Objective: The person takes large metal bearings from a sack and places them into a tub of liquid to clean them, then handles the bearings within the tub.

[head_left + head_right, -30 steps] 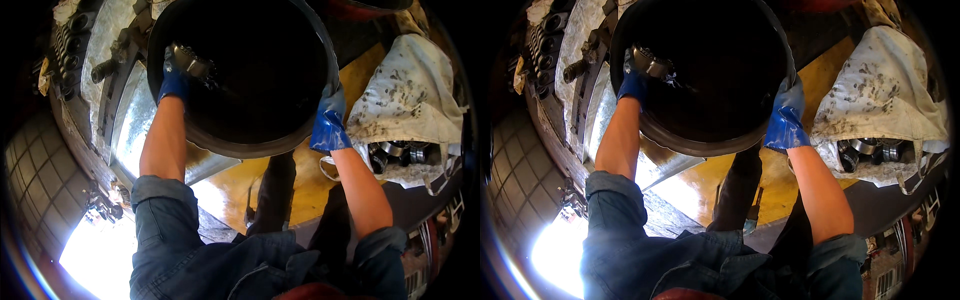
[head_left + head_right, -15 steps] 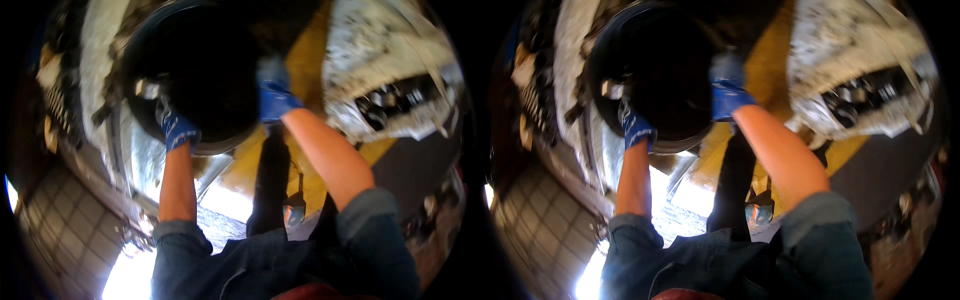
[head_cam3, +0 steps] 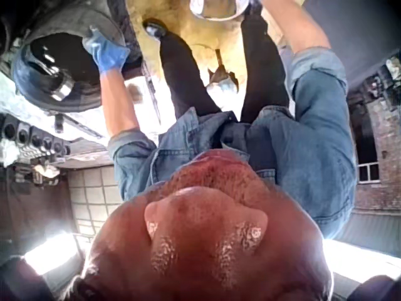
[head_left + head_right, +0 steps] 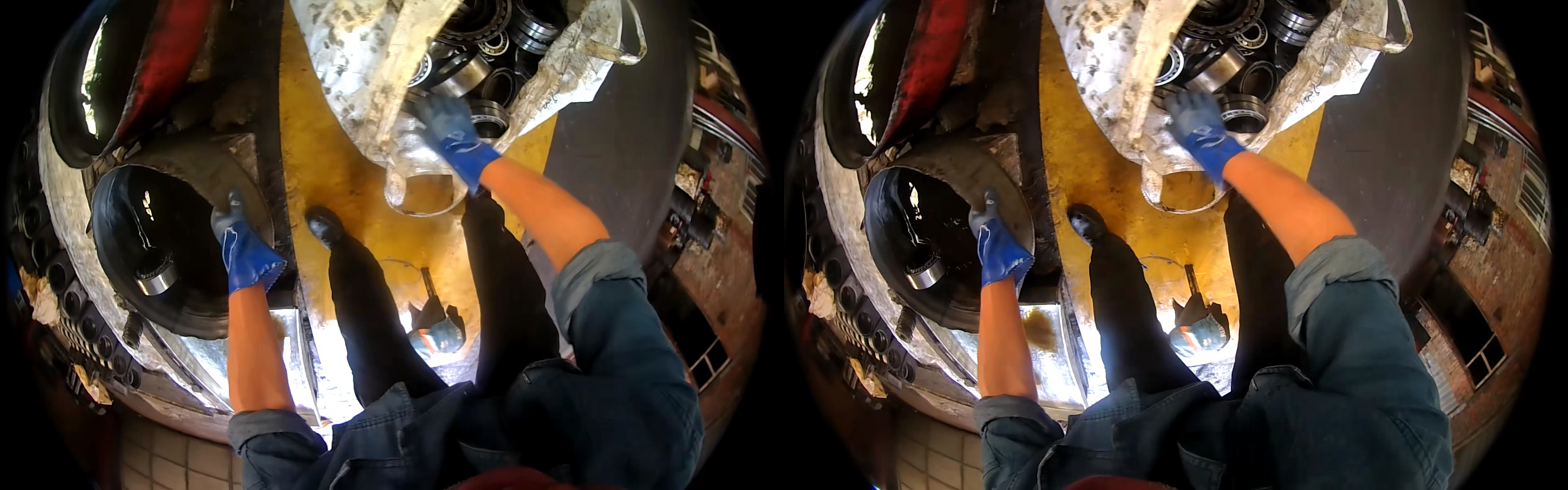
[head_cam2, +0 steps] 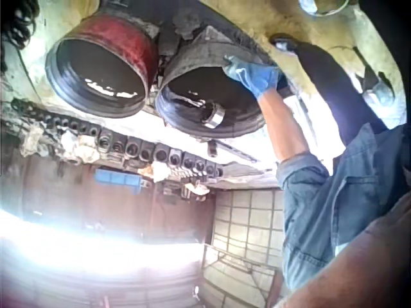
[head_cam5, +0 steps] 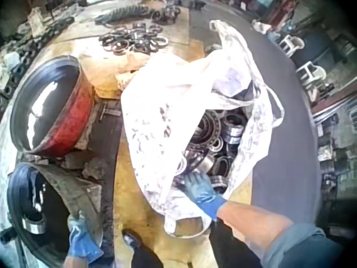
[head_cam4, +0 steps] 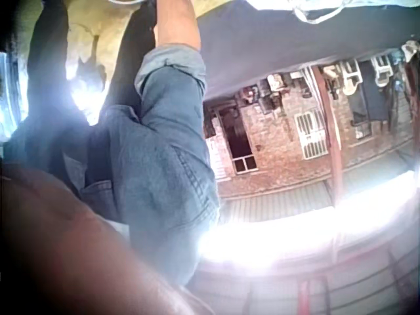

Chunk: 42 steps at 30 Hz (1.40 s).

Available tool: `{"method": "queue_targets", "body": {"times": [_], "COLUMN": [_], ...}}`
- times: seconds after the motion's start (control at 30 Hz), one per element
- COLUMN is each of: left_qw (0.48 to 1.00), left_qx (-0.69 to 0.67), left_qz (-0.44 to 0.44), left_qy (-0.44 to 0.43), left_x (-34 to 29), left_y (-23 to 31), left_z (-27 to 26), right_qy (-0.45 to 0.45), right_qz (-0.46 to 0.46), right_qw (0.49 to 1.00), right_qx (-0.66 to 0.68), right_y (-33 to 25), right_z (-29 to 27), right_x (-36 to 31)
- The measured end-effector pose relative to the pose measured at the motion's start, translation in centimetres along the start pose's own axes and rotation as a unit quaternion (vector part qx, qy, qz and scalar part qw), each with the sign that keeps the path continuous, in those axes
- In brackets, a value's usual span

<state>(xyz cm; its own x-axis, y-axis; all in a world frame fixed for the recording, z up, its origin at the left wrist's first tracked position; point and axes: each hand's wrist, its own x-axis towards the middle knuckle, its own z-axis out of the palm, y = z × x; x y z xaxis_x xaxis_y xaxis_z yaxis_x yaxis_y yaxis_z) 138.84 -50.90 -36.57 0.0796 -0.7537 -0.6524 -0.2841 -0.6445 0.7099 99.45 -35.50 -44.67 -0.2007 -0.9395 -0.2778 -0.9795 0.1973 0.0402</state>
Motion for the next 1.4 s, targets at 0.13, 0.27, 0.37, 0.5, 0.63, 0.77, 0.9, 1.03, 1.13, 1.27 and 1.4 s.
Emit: {"method": "queue_targets", "body": {"times": [0.13, 0.27, 0.37, 0.5, 0.63, 0.77, 0.9, 1.03, 1.13, 1.27, 1.4], "left_qw": [0.999, 0.995, 0.990, 0.981, 0.922, 0.721, 0.909, 0.918, 0.916, 0.955, 0.942], "left_qx": [-0.002, 0.023, 0.095, 0.145, 0.377, 0.665, 0.374, 0.340, 0.352, 0.264, 0.320], "left_qz": [-0.011, -0.033, -0.040, -0.034, 0.058, 0.189, -0.042, -0.074, -0.080, -0.104, -0.046], "left_qy": [0.042, 0.089, 0.096, 0.122, 0.062, 0.053, 0.181, 0.193, 0.173, 0.083, 0.087], "left_x": [0.1, -0.1, -0.2, 0.4, -1.2, 1.7, 4.1, 1.7, 1.4, 1.2, -0.1], "left_y": [-0.1, 0.1, 0.7, 1.0, 0.8, -2.3, -0.5, 0.5, 1.0, 1.4, 0.3], "left_z": [2.1, 2.3, 2.2, 2.3, 3.5, -1.8, 1.9, 0.9, -0.3, -0.4, -0.7], "right_qy": [-0.107, -0.214, -0.315, -0.393, -0.398, -0.283, -0.420, -0.478, -0.531, -0.559, -0.522], "right_qz": [-0.020, -0.158, -0.135, -0.141, -0.191, -0.260, -0.203, -0.076, -0.034, 0.028, -0.017], "right_qw": [0.977, 0.946, 0.934, 0.909, 0.897, 0.923, 0.884, 0.874, 0.822, 0.761, 0.677], "right_qx": [-0.184, -0.185, -0.099, -0.013, -0.033, -0.014, 0.012, 0.040, 0.201, 0.327, 0.519], "right_y": [9.8, 10.2, 10.7, 12.0, 10.3, 12.1, 15.2, 10.1, 6.2, 5.2, 3.3], "right_z": [4.4, 1.8, 2.3, 2.8, 6.3, 7.0, 3.2, -4.1, -10.0, -13.9, -19.4], "right_x": [5.0, 10.6, 11.8, 13.7, 14.4, 13.1, 13.3, 10.6, 8.2, 5.6, 3.2]}}
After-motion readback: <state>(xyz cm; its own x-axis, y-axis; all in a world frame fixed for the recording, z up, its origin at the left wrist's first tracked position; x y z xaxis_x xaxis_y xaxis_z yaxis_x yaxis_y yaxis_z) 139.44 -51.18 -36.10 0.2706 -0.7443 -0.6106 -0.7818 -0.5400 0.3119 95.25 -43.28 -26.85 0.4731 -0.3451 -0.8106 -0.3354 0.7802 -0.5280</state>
